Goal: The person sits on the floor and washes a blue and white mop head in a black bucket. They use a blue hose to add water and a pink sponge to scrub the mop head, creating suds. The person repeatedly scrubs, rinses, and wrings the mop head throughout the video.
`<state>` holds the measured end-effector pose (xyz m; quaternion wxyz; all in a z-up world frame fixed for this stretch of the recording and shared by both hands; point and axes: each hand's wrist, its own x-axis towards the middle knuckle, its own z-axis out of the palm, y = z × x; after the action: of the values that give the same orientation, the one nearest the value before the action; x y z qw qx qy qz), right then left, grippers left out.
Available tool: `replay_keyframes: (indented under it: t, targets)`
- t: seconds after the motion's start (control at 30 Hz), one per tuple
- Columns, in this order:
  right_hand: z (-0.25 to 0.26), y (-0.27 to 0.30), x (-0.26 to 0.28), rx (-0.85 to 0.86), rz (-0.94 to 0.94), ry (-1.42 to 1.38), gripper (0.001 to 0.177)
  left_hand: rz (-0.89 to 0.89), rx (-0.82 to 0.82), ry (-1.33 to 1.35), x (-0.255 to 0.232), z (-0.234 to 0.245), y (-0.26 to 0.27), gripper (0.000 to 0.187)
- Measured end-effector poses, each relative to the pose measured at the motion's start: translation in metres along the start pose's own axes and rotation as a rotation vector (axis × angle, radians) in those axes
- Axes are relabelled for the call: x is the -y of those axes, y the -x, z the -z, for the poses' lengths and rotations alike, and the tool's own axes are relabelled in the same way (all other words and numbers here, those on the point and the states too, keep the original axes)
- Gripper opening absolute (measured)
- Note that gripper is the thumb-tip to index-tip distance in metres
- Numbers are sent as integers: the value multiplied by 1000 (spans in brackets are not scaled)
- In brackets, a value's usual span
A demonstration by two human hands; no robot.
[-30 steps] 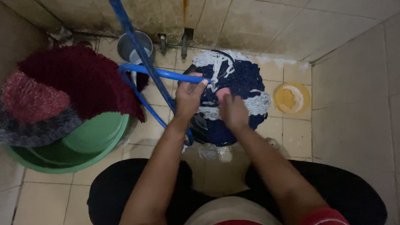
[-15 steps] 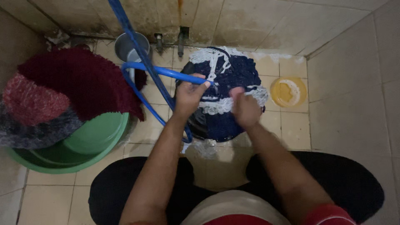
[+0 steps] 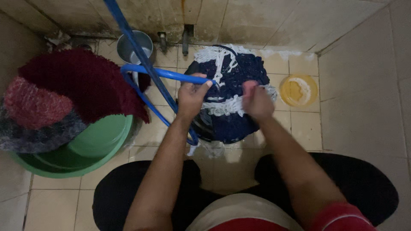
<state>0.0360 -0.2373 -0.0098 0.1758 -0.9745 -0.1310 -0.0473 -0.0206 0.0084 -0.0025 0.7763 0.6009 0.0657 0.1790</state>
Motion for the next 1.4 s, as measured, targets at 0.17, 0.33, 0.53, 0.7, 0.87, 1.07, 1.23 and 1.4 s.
replay_keyframes:
  t: [0.17,0.33,0.53,0.7,0.87,1.07,1.23,1.4]
  targets:
    - [-11,32,75,179,160,-68,33,41,-53,36,3,-7,-5,26]
    - [-6,-20,60,110,168,-105,23,96,-121,31,-8,-1,-2,27]
    - [-14,-42,29,79,112,-3,37,55,-176,-11,-11,9,-5,28]
    - [-12,-32,45,228,287,-129,64,4,-229,-100,-11,8,-19,29]
    - [-3,-94,44,126,400,-135,60,-32,-335,31,-21,15,-59,31]
    - [-24,-153,68,111,260,-16,45,55,-341,-18,-10,7,-70,30]
    - [-53,-119,109,130,429,-14,51,4,-340,37,-8,13,-79,31]
    - [-48,-142,81,214,717,-94,30,64,-347,143,1,15,-81,32]
